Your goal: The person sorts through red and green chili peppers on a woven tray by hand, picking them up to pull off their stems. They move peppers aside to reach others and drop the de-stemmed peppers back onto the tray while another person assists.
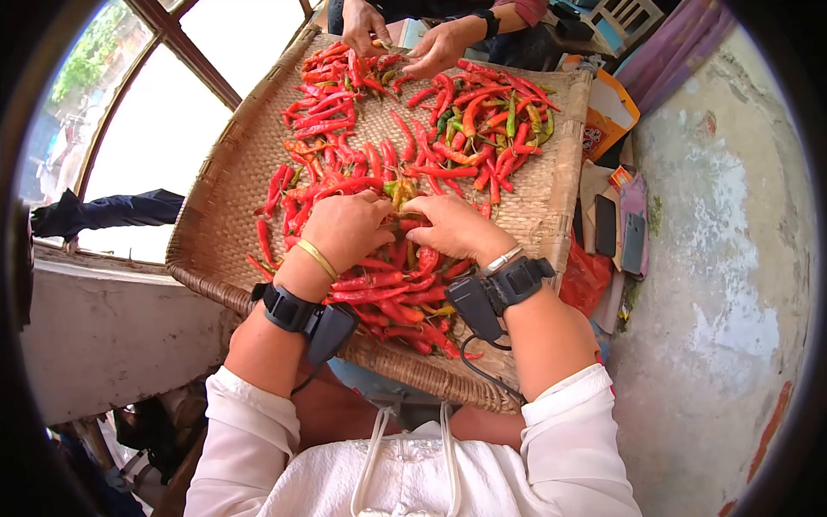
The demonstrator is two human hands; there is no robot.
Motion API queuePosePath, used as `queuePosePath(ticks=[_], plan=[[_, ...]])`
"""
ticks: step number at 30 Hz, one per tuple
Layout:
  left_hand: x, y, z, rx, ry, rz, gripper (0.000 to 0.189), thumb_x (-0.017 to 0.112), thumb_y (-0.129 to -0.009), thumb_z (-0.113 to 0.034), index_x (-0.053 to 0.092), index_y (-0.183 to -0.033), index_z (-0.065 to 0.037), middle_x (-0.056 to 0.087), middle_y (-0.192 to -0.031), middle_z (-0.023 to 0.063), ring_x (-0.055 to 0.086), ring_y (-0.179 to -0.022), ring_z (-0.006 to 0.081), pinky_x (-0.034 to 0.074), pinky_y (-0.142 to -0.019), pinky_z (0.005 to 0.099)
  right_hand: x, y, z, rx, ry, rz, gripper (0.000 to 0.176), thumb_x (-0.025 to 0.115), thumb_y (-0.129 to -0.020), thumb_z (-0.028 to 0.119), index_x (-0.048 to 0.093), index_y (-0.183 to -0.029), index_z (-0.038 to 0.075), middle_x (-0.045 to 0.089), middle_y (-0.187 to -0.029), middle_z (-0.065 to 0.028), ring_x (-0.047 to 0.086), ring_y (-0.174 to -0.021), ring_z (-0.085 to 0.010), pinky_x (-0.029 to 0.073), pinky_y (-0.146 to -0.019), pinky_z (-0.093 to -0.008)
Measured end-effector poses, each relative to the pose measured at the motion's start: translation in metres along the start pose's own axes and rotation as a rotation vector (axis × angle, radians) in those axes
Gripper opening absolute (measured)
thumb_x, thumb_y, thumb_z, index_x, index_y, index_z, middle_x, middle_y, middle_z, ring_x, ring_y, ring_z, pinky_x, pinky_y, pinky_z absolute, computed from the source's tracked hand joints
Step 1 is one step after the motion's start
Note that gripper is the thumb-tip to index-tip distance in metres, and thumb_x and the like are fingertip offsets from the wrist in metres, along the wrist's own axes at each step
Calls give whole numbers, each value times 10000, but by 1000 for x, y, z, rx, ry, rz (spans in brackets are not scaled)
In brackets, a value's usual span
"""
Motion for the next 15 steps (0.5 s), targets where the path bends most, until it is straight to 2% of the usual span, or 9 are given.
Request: queuePosePath(ticks=[1, 3, 5, 8, 10, 11, 13, 14, 15], plan=[[2, -1, 3, -13, -25, 3, 222, 599, -745, -299, 622, -882, -125, 589, -820, 51, 609, -739, 235, 492, -618, 371, 0, -1, 4, 1, 1, 2, 352, 623, -747, 187, 567, -1061, 37, 621, -887, -129, 594, -833, -263, 465, -731, -362], [5, -4, 8, -19, -51, 9, 206, 591, -750, -296, 623, -868, -130, 588, -811, 49, 609, -739, 234, 492, -612, 367, -1, 0, 1, 193, 63, 30, 345, 634, -715, 187, 581, -1031, 61, 606, -898, -165, 575, -858, -333, 455, -754, -398], [7, -5, 14, -23, -78, 16, 192, 583, -755, -294, 624, -854, -135, 587, -802, 47, 609, -739, 232, 492, -605, 364, -1, 0, 1, 173, 79, -8, 307, 636, -712, 199, 596, -983, 61, 614, -844, -156, 586, -823, -320, 459, -722, -397], [3, -3, 34, -94, -137, -86, 152, 527, -790, -247, 629, -808, -135, 592, -776, 56, 607, -729, 231, 491, -598, 361, -6, -1, -5, 280, 181, 10, 248, 639, -697, 192, 616, -907, 61, 616, -790, -152, 587, -785, -329, 459, -687, -404], [1, -5, 49, -111, -154, -85, 150, 524, -792, -240, 628, -804, -131, 595, -784, 62, 605, -731, 234, 489, -605, 360, -16, -1, -8, 275, 109, -124, 193, 648, -691, 182, 624, -828, 49, 616, -722, -130, 600, -691, -272, 459, -629, -362], [-1, -5, 53, -128, -171, -86, 149, 521, -793, -232, 627, -799, -127, 598, -791, 68, 604, -733, 238, 488, -611, 359, -18, -2, -9, 274, 108, -122, 193, 648, -691, 182, 624, -828, 49, 616, -722, -130, 600, -691, -272, 459, -629, -362], [-7, -1, 53, -172, -150, -86, 157, 530, -799, -235, 633, -808, -116, 600, -800, 80, 601, -755, 255, 489, -641, 360, -27, -1, -14, 338, -284, -230, 208, 656, -694, 192, 619, -805, 20, 609, -688, -98, 581, -628, -180, 448, -601, -304], [-18, 1, 48, -185, -57, -186, 139, 556, -788, -214, 637, -826, -108, 602, -808, 84, 599, -761, 265, 488, -647, 359, -34, 0, -10, 287, -278, -321, 212, 656, -720, 191, 615, -796, -3, 597, -666, -51, 538, -602, -103, 430, -580, -262], [-27, 3, 45, -198, 36, -285, 131, 581, -778, -194, 641, -844, -99, 604, -817, 87, 596, -766, 274, 487, -653, 358, -37, 0, -9, 287, -279, -319, 212, 656, -720, 191, 615, -796, -3, 597, -666, -51, 538, -602, -103, 430, -580, -262]])
Point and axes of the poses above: each hand's wrist, its own y-axis away from the middle knuckle, its own x-axis out of the palm, z = x × y, the point moved 6 cm from there along -y, towards the middle knuckle
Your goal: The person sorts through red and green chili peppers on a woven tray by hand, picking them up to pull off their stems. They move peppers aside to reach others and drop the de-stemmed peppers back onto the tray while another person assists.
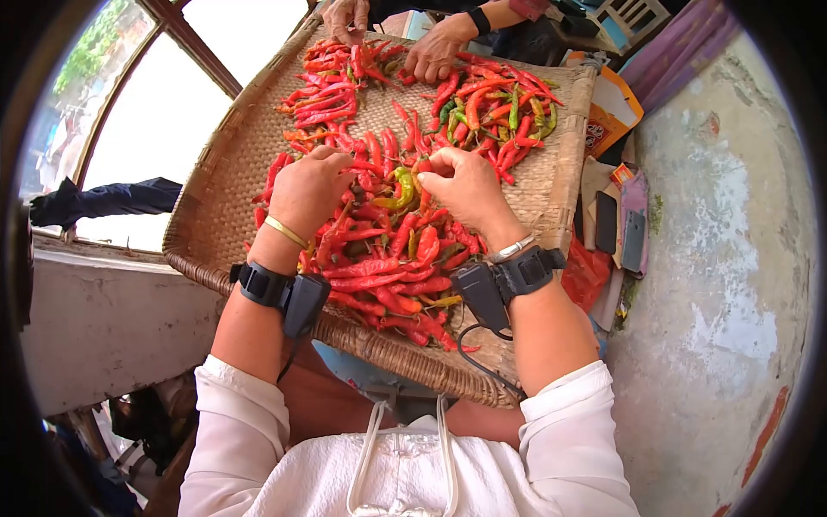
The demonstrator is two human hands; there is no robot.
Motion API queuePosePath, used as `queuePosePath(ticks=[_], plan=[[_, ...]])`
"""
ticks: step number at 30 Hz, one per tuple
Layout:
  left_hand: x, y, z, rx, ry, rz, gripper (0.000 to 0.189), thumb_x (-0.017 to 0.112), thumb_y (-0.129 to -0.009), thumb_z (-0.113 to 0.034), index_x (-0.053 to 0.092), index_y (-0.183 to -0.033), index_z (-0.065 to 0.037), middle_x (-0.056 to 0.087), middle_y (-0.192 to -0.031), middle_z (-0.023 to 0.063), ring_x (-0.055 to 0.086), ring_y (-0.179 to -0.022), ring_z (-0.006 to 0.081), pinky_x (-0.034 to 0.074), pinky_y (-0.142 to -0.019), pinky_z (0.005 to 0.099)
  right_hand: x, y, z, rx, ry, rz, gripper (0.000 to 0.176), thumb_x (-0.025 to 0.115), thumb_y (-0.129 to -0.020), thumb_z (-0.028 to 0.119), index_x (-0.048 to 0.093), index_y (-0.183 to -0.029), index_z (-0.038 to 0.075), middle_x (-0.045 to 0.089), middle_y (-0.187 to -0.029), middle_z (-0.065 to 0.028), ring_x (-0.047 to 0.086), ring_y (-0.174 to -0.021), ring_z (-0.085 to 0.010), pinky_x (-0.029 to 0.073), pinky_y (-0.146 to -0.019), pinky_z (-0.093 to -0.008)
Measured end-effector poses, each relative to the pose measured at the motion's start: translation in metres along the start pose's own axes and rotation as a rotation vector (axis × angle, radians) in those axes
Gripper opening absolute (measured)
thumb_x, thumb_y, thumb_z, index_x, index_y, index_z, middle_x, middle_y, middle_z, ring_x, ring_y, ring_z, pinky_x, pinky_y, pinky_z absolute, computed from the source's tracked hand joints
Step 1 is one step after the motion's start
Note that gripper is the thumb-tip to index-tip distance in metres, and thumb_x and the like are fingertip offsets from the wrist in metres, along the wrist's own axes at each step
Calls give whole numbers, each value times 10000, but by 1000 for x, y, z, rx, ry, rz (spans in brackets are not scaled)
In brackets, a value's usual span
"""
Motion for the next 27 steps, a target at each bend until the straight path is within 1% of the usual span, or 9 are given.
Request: queuePosePath(ticks=[4, 7, 12, 16, 18, 20, 21, 24, 27], plan=[[-11, 5, -25, 166, 383, -81, 170, 629, -766, -165, 638, -909, -73, 611, -816, 91, 600, -714, 243, 482, -623, 332, -5, 5, 17, 41, -367, 14, 139, 587, -814, 129, 607, -856, -2, 599, -739, -1, 538, -631, -70, 432, -574, -211], [3, 9, -43, 128, 950, 144, 210, 627, -815, -176, 620, -939, -6, 587, -691, 11, 501, -586, 59, 427, -515, 229, -1, 9, 21, 78, -536, 77, 140, 584, -825, 127, 596, -901, 11, 587, -747, 12, 527, -611, -48, 431, -551, -180], [16, 9, -42, -32, 1075, 321, 171, 596, -841, -165, 623, -899, -7, 558, -634, -29, 468, -532, 19, 388, -465, 183, 11, 13, 14, 138, -601, 214, 132, 590, -824, 135, 593, -893, 23, 577, -722, 14, 503, -551, -29, 418, -499, -160], [35, 10, -39, -209, 1211, 606, 159, 586, -842, -171, 615, -802, -21, 550, -602, -29, 474, -500, 29, 373, -445, 178, 13, 14, 12, 173, -599, 258, 147, 587, -832, 157, 594, -889, 21, 576, -711, 7, 508, -551, -39, 425, -502, -181], [38, 5, -30, -226, 1177, 654, 164, 583, -843, -174, 610, -776, -27, 546, -591, -29, 474, -491, 30, 366, -437, 175, 7, 11, 11, 180, -405, 200, 187, 583, -838, 185, 598, -898, 8, 577, -702, 0, 521, -561, -59, 438, -512, -210], [30, -3, -19, -137, 891, 645, 162, 577, -845, -168, 608, -769, -28, 546, -582, -29, 469, -489, 20, 359, -432, 170, 3, 5, 1, 136, -300, 152, 203, 578, -842, 195, 600, -896, 1, 578, -702, -4, 525, -575, -64, 444, -526, -219], [26, -11, -10, -245, 946, 589, 171, 581, -845, -173, 603, -766, -23, 558, -584, -26, 481, -488, 26, 379, -445, 172, 0, 3, -1, 92, -193, 105, 220, 573, -845, 206, 602, -894, -6, 578, -701, -7, 529, -588, -69, 449, -540, -227], [11, -35, 15, -372, 1414, 26, 250, 606, -824, -199, 629, -882, 43, 615, -675, 33, 556, -610, 72, 458, -543, 208, 7, 8, 3, 92, -224, 137, 241, 591, -823, 225, 608, -894, -5, 606, -721, -47, 566, -607, -114, 463, -577, -257], [10, -38, 15, -209, 1178, -79, 279, 629, -798, -209, 626, -936, 34, 640, -727, 74, 597, -664, 124, 484, -592, 251, 16, 12, 10, -45, 108, 190, 247, 609, -797, 183, 591, -953, -9, 596, -752, -43, 555, -640, -107, 458, -603, -249]])
Point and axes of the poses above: each hand's wrist, its own y-axis away from the middle knuckle, its own x-axis out of the palm, z = x × y, the point moved 6 cm from there along -y, towards the middle knuckle
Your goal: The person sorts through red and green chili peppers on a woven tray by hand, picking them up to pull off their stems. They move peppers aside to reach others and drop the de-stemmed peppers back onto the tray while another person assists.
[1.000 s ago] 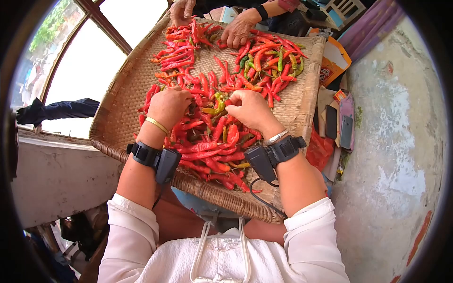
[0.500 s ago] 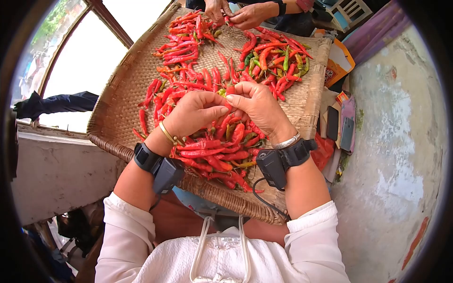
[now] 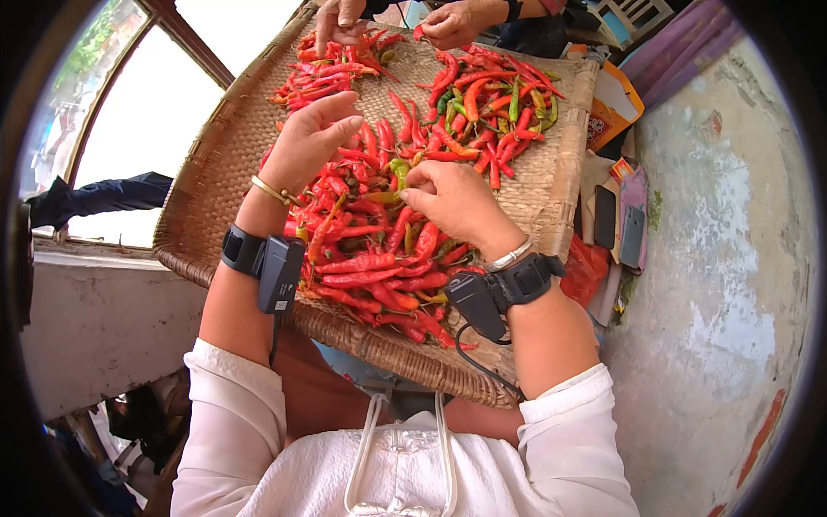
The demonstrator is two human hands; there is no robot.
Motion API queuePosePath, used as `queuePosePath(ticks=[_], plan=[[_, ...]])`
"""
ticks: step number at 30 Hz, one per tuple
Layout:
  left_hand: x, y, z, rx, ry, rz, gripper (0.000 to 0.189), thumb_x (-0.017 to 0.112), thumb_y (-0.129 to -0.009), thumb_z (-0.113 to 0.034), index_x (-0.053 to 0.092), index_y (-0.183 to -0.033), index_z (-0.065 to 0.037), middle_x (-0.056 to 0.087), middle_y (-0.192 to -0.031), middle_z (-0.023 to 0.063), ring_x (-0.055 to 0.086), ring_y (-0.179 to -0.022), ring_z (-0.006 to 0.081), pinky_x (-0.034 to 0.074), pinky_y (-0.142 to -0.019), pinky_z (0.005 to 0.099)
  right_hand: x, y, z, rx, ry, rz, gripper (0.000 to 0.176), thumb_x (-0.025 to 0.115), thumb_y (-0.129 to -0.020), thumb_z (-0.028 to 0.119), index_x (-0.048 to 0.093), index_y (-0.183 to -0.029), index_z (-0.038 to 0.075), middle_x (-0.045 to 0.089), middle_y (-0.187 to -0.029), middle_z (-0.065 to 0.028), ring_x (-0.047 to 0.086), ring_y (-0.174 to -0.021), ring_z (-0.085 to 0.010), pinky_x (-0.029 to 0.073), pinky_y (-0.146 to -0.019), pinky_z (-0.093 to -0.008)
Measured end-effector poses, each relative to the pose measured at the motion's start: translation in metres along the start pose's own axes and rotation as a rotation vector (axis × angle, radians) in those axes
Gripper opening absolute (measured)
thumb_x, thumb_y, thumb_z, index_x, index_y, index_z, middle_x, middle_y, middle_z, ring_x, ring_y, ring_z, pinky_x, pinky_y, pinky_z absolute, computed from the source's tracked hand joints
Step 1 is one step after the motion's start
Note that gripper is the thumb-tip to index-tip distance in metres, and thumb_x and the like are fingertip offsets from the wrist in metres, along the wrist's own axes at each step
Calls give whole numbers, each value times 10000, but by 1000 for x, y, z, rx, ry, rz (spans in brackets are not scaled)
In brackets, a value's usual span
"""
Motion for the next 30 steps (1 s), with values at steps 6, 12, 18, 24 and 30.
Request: queuePosePath(ticks=[6, 12, 18, 24, 30], plan=[[37, 32, -4, 167, -678, 320, 263, 616, -764, -159, 606, -976, -3, 633, -794, 131, 616, -708, 233, 484, -640, 329, 26, 9, 6, -210, 384, 107, 240, 639, -705, 200, 614, -875, 32, 610, -814, -160, 584, -835, -310, 461, -742, -408], [46, 52, 9, 331, -1025, 407, 223, 594, -749, -215, 618, -900, -52, 609, -783, 103, 585, -757, 277, 469, -688, 363, 30, 9, 2, -198, 444, 171, 191, 635, -681, 167, 610, -836, 60, 591, -849, -132, 561, -866, -321, 452, -758, -419], [47, 59, 12, 341, -1119, 544, 235, 608, -714, -233, 620, -888, -76, 591, -898, 71, 547, -862, 242, 444, -774, 341, 34, 14, -2, -215, 501, 198, 129, 553, -705, 78, 607, -822, 73, 579, -846, -123, 556, -868, -313, 451, -735, -409], [25, 51, 18, 386, -1271, 407, 210, 616, -684, -194, 629, -876, -108, 584, -855, 52, 545, -870, 234, 459, -762, 351, 30, 13, 2, -260, 505, 86, 77, 543, -709, 48, 592, -763, 74, 521, -818, -141, 543, -827, -315, 447, -710, -413], [-5, 35, 37, 146, -1371, 466, 110, 592, -712, -145, 635, -813, -131, 616, -844, 53, 594, -856, 249, 488, -708, 375, 13, 13, 12, -466, 550, -141, 33, 598, -685, 78, 580, -709, 64, 514, -820, -141, 538, -832, -316, 451, -709, -401]])
Point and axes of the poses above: each hand's wrist, its own y-axis away from the middle knuckle, its own x-axis out of the palm, z = x × y, the point moved 6 cm from there along -y, towards the middle knuckle
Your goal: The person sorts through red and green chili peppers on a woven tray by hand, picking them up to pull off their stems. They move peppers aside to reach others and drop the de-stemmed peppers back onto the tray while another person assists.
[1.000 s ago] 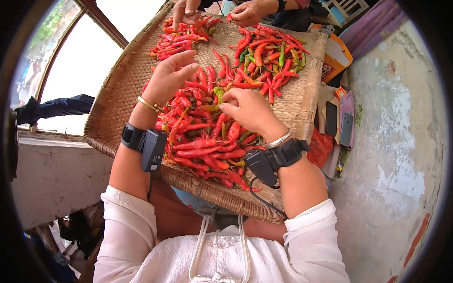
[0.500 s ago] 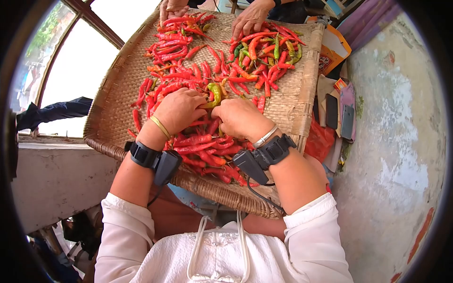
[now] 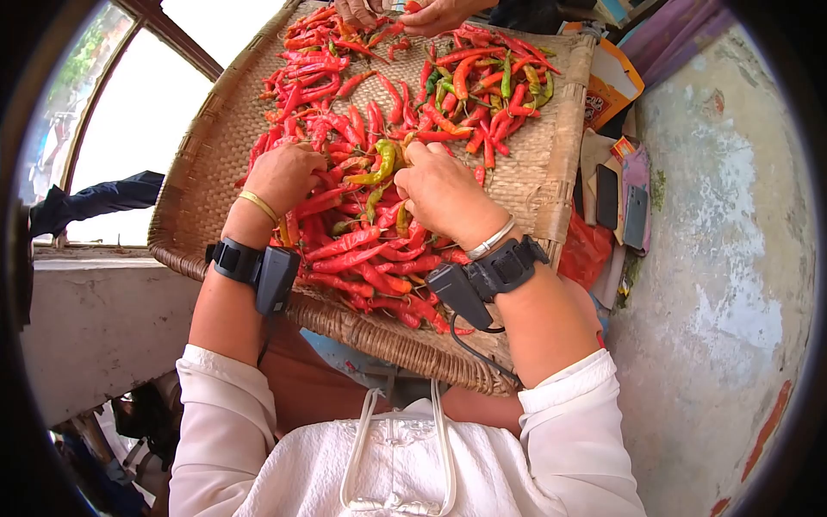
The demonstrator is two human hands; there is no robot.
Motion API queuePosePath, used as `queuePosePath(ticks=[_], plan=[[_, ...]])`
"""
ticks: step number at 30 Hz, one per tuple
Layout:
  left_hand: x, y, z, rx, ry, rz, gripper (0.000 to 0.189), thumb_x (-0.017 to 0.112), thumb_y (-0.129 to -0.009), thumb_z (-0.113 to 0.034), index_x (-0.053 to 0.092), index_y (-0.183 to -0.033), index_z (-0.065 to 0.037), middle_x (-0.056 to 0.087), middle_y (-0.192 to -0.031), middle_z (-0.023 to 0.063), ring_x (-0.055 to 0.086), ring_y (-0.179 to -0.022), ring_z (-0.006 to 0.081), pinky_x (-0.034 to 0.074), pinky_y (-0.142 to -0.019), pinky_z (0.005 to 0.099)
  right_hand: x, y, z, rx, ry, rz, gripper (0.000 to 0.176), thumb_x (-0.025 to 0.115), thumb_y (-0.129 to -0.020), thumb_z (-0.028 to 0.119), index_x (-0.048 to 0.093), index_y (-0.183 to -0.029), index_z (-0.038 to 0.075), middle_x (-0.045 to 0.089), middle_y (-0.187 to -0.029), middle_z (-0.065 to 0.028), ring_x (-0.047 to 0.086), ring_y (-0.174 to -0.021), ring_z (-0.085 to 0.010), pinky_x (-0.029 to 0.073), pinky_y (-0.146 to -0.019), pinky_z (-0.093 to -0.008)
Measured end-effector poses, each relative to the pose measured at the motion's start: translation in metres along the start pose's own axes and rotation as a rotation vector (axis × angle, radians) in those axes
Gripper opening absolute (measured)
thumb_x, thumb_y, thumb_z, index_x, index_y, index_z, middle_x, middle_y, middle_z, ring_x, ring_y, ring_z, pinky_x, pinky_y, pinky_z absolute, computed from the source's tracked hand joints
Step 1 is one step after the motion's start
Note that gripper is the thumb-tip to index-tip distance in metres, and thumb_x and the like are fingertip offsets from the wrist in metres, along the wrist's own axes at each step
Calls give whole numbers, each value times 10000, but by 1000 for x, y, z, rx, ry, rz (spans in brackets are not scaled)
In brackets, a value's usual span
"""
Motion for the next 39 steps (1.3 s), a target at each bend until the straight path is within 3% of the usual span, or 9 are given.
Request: queuePosePath(ticks=[6, 19, 21, 24, 27, 29, 31, 32, 39], plan=[[4, 8, 29, -138, 59, -1, 114, 566, -706, -169, 663, -761, -143, 627, -783, 58, 597, -778, 255, 477, -663, 375, -7, -3, -14, 189, -158, 258, 89, 622, -695, 108, 582, -740, 42, 589, -717, -116, 581, -732, -300, 460, -660, -385], [-2, 25, 54, -231, 67, 97, 100, 641, -686, -199, 651, -771, -146, 627, -798, 90, 600, -803, 278, 478, -690, 394, -34, -5, -44, 602, -1035, -134, 95, 566, -814, 54, 624, -865, -1, 587, -686, -2, 528, -569, -48, 442, -535, -191], [-1, 25, 50, -190, 106, 96, 98, 635, -685, -189, 649, -770, -142, 626, -794, 91, 600, -801, 277, 479, -688, 395, -33, -7, -45, 580, -1004, -85, 124, 565, -829, 69, 611, -910, -13, 593, -720, -17, 544, -592, -62, 460, -550, -193], [-6, 23, 39, -174, 23, 28, 83, 610, -695, -168, 646, -763, -135, 623, -776, 94, 602, -795, 275, 482, -681, 391, -37, -12, -54, 446, -1542, -503, 436, 563, -839, 80, 398, -1224, -38, 504, -1097, -130, 547, -899, -147, 455, -773, -263], [-23, 22, 27, -175, -45, -56, 117, 560, -734, -190, 652, -786, -141, 617, -752, 93, 592, -753, 287, 471, -656, 398, -35, -9, -56, 495, -1512, -521, 547, 564, -838, 90, 296, -1302, -21, 417, -1215, -155, 506, -992, -159, 415, -839, -280], [-40, 24, 18, -195, -10, -176, 112, 565, -743, -190, 642, -796, -127, 613, -748, 93, 592, -740, 281, 470, -650, 399, -30, -7, -55, 584, -1319, -516, 458, 580, -834, 127, 415, -1234, -24, 506, -1136, -129, 535, -924, -139, 427, -801, -263], [-53, 26, 10, -170, 42, -258, 112, 571, -744, -188, 638, -797, -116, 614, -754, 95, 591, -737, 284, 471, -650, 394, -14, -11, -38, 563, -941, -19, 335, 593, -824, 160, 547, -1108, -12, 597, -990, -90, 559, -844, -122, 444, -758, -254], [-62, 28, 6, -144, 95, -341, 113, 578, -746, -187, 635, -799, -105, 614, -759, 97, 589, -733, 287, 472, -651, 389, -6, -11, -36, 550, -976, -18, 249, 603, -810, 166, 617, -982, -13, 634, -847, -54, 571, -782, -110, 455, -727, -251], [-94, 35, -6, -76, 474, -768, 138, 650, -732, -142, 624, -836, -56, 628, -779, 84, 617, -685, 214, 489, -619, 306, 3, -11, -29, 484, -855, 90, 298, 613, -798, 176, 590, -1035, -3, 621, -905, -68, 572, -828, -124, 456, -751, -258]])
Point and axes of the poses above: each hand's wrist, its own y-axis away from the middle knuckle, its own x-axis out of the palm, z = x × y, the point moved 6 cm from there along -y, towards the middle knuckle
